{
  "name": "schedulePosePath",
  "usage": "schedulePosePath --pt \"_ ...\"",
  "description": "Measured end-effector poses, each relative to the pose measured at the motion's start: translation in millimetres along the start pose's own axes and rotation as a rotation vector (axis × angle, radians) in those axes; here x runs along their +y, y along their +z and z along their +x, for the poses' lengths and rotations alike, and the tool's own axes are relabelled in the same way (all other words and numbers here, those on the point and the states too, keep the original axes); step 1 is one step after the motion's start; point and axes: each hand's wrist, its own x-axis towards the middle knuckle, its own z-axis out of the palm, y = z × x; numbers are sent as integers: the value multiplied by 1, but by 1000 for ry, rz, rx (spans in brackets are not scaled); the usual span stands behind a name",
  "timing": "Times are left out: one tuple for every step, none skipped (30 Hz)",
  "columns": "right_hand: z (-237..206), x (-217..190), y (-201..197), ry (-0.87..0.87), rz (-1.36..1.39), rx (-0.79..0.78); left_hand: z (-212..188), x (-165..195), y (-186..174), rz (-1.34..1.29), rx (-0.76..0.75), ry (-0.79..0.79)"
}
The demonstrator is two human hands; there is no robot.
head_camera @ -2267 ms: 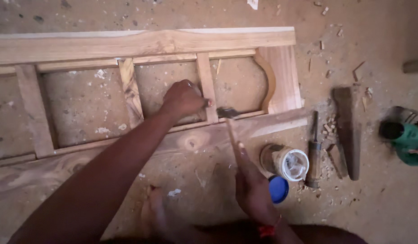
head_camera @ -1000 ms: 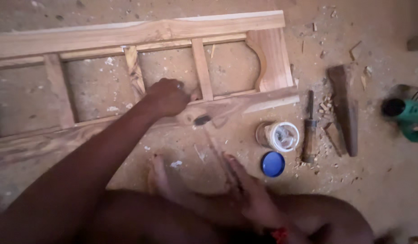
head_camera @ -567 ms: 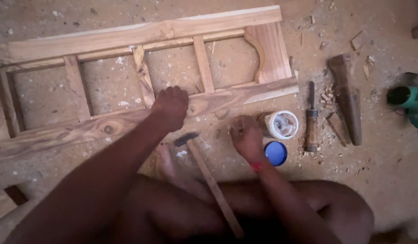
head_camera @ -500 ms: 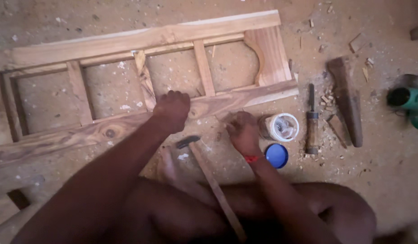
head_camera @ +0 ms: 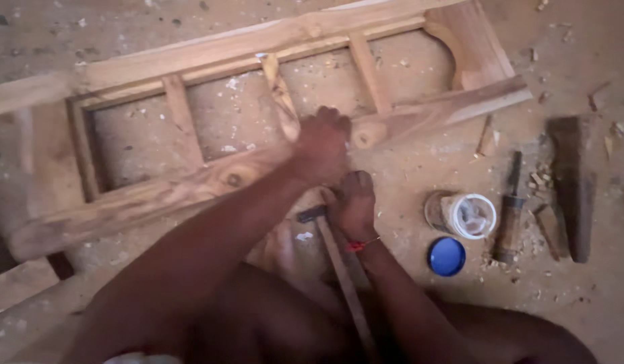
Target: The person applies glue to small wooden pieces and attaches them to a larger wooden frame. They use a hammer to secure the pieces in place, working on the floor.
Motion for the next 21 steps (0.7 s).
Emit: schedulePosePath --pt "1 -5 3 -1 54 26 -2 1 6 11 -8 13" --pt "0 -9 5 1 106 51 -4 2 12 19 -16 26" --pt "0 -12 7 2 158 76 -6 3 18 27 -24 40" --pt "0 -13 9 18 167 65 -7 2 23 27 -11 42" --pt "-1 -14 10 37 177 54 -8 1 26 28 1 45" --pt "-1 -14 11 55 188 44 -9 0 30 31 12 48" --pt "-2 -14 12 73 199 27 -8 -1 32 37 14 45" --pt "-2 -14 13 91 209 9 -7 -2 34 42 15 43" --pt "-2 -13 15 110 216 -5 -6 -2 35 47 18 46" --pt "-2 -12 16 68 209 12 -4 -2 36 42 24 42" --pt "-2 -11 18 27 200 24 -3 -1 37 34 29 37" --pt "-1 -10 19 -15 191 37 -1 0 38 26 35 31" --pt "-1 -9 21 7 205 21 0 2 39 29 31 20" --pt "-1 -8 22 29 220 5 1 3 40 34 26 9" --pt "0 -7 24 50 234 -12 1 4 41 38 23 -3" --pt "0 -7 25 13 213 25 1 5 42 37 27 2" --pt "0 -8 26 -26 194 63 1 5 44 38 33 8" --pt "1 -9 26 -62 175 100 1 6 45 40 35 14" --pt "0 -10 23 -22 187 87 0 6 46 41 18 9" --pt "-2 -11 19 19 199 71 1 7 47 40 0 4" --pt "-4 -12 12 61 211 55 2 6 46 38 -19 -1"
